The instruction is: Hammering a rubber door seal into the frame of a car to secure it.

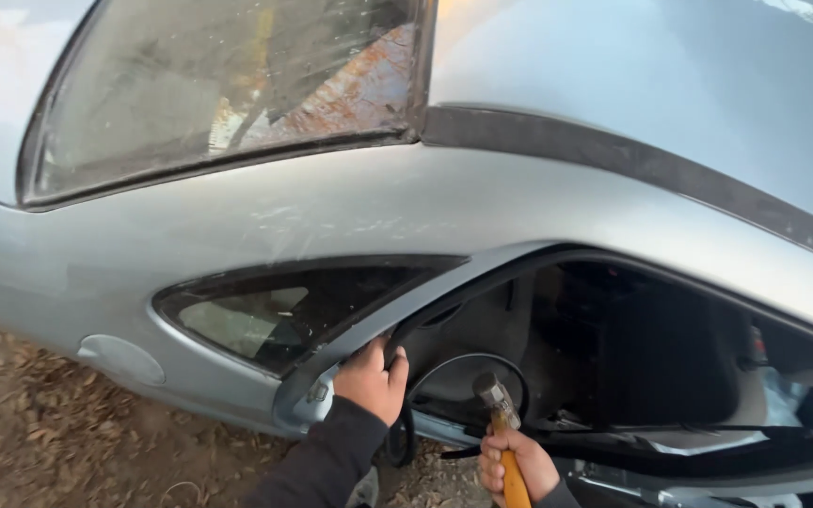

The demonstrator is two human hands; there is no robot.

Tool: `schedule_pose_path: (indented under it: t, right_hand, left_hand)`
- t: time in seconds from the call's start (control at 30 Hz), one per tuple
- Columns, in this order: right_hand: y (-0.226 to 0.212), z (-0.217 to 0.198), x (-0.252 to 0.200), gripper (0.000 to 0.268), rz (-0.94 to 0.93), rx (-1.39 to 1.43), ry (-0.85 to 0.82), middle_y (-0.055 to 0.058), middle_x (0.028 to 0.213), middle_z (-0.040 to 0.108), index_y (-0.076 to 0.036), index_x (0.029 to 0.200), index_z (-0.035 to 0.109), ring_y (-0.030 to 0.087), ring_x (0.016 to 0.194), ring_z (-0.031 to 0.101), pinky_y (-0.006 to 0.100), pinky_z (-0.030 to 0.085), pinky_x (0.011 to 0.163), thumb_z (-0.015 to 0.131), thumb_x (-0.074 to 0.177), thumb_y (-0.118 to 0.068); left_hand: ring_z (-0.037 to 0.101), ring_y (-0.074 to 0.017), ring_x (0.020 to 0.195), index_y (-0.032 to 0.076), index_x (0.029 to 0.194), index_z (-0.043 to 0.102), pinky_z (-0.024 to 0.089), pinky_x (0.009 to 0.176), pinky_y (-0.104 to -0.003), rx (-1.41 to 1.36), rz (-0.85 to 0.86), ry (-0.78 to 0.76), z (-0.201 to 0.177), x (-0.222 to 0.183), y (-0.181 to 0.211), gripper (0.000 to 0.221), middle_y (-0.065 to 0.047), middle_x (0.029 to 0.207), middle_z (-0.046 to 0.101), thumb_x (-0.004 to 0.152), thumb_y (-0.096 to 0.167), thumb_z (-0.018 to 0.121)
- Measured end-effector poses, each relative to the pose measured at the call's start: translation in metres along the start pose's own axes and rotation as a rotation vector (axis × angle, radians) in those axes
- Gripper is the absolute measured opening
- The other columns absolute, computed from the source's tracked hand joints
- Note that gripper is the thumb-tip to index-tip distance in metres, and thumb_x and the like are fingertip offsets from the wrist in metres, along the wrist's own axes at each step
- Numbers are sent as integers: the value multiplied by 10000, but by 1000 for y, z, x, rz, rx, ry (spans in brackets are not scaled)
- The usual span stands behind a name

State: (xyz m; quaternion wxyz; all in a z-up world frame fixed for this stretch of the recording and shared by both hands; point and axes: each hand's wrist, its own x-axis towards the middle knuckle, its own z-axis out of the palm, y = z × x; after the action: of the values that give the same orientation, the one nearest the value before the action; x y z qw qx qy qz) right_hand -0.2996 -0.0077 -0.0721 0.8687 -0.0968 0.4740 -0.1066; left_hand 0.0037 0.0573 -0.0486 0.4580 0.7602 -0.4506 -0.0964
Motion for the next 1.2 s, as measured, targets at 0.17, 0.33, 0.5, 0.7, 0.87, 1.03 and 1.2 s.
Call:
schedule_pose_path:
  t: [0.17, 0.33, 0.5, 0.7, 0.87, 1.03, 1.2]
  right_hand:
    - [16, 28, -37, 314, -293, 15, 130, 109, 680, 465, -94, 1122, 476, 219, 460, 472, 347, 381, 409, 512, 825, 2]
    - [14, 59, -82, 396, -479, 24, 25, 94, 697, 475, -64, 1203, 458, 135, 376, 434, 266, 318, 310, 524, 826, 36]
    - [7, 95, -112, 368, -524, 29, -185, 88, 701, 459, -25, 1224, 424, 141, 382, 435, 265, 328, 333, 512, 869, 11]
    - [-13, 133, -113, 365, -594, 8, -255, 97, 710, 473, -9, 1225, 427, 148, 373, 427, 283, 345, 314, 517, 871, 5]
    - [-26, 159, -111, 341, -572, -10, -259, 94, 703, 466, 17, 1212, 435, 137, 373, 428, 287, 351, 275, 514, 880, 3]
    - [-39, 125, -83, 353, -444, -43, -352, 87, 702, 456, -18, 1240, 439, 159, 396, 446, 286, 375, 351, 501, 894, 11]
    - [-36, 138, -88, 323, -427, -11, -265, 88, 696, 464, -14, 1217, 457, 153, 375, 439, 298, 367, 319, 507, 898, -18]
  left_hand:
    - [662, -388, 889, 94, 1039, 650, 532, 759, -448, -474, 211, 47, 9, -1, -16, 198, -197, 983, 687, 925, 238, 725]
    - [589, -184, 846, 121, 1230, 600, 491, 828, -348, -1667, -332, -1010, 2, 13, -29, 369, -75, 977, 626, 935, 315, 705]
    - [484, -115, 710, 55, 1173, 584, 417, 688, -290, -1761, -447, -1113, 6, 23, -18, 522, -7, 823, 506, 989, 543, 566]
    - [473, -161, 885, -34, 1157, 562, 378, 817, -308, -1264, -365, -554, 23, 1, -10, 567, -54, 959, 506, 1062, 524, 540]
    - [511, -219, 1299, -11, 1422, 492, 350, 1098, -333, -979, -227, -435, 22, 16, 1, 703, -127, 1377, 595, 993, 547, 475]
    - [408, -247, 1398, -10, 1492, 395, 306, 1128, -345, -973, -309, -427, 44, 14, -14, 682, -165, 1495, 480, 1042, 499, 462]
    - [546, -254, 1025, 33, 1358, 461, 450, 909, -375, -901, -309, -580, -4, 20, 40, 568, -155, 1128, 580, 1017, 488, 462]
